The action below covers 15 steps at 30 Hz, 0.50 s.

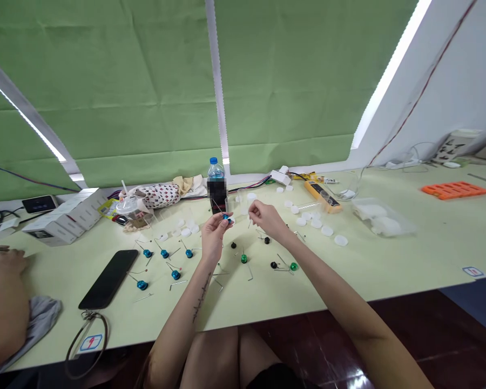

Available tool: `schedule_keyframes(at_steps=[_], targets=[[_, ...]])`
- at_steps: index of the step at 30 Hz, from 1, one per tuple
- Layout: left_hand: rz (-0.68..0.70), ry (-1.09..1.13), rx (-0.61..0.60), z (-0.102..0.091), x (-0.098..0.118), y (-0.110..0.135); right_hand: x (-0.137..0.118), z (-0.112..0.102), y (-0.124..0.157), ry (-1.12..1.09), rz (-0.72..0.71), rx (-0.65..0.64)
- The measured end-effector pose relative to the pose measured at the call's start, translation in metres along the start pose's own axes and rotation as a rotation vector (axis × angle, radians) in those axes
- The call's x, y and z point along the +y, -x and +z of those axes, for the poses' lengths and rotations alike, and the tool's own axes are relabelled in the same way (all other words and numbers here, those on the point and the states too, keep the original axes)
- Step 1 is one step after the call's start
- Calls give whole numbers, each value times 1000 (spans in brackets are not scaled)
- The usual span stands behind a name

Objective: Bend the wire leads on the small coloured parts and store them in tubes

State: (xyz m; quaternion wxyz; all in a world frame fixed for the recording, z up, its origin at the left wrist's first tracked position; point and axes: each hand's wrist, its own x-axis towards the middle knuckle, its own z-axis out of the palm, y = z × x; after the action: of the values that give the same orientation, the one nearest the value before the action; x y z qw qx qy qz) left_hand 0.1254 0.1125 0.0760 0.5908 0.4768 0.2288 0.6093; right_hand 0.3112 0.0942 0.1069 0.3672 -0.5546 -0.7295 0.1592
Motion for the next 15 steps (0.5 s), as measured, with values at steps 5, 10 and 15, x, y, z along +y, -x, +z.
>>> schedule_keyframes(at_steps=[5,10,15], targets=[[-67,48,-55,2,1,1,-36,-14,5,-528,33,59],[-175,115,-154,3,2,2,-50,-5,11,-633,71,46],[-198,140,-142,4,2,4,-44,-3,10,-639,48,-10]])
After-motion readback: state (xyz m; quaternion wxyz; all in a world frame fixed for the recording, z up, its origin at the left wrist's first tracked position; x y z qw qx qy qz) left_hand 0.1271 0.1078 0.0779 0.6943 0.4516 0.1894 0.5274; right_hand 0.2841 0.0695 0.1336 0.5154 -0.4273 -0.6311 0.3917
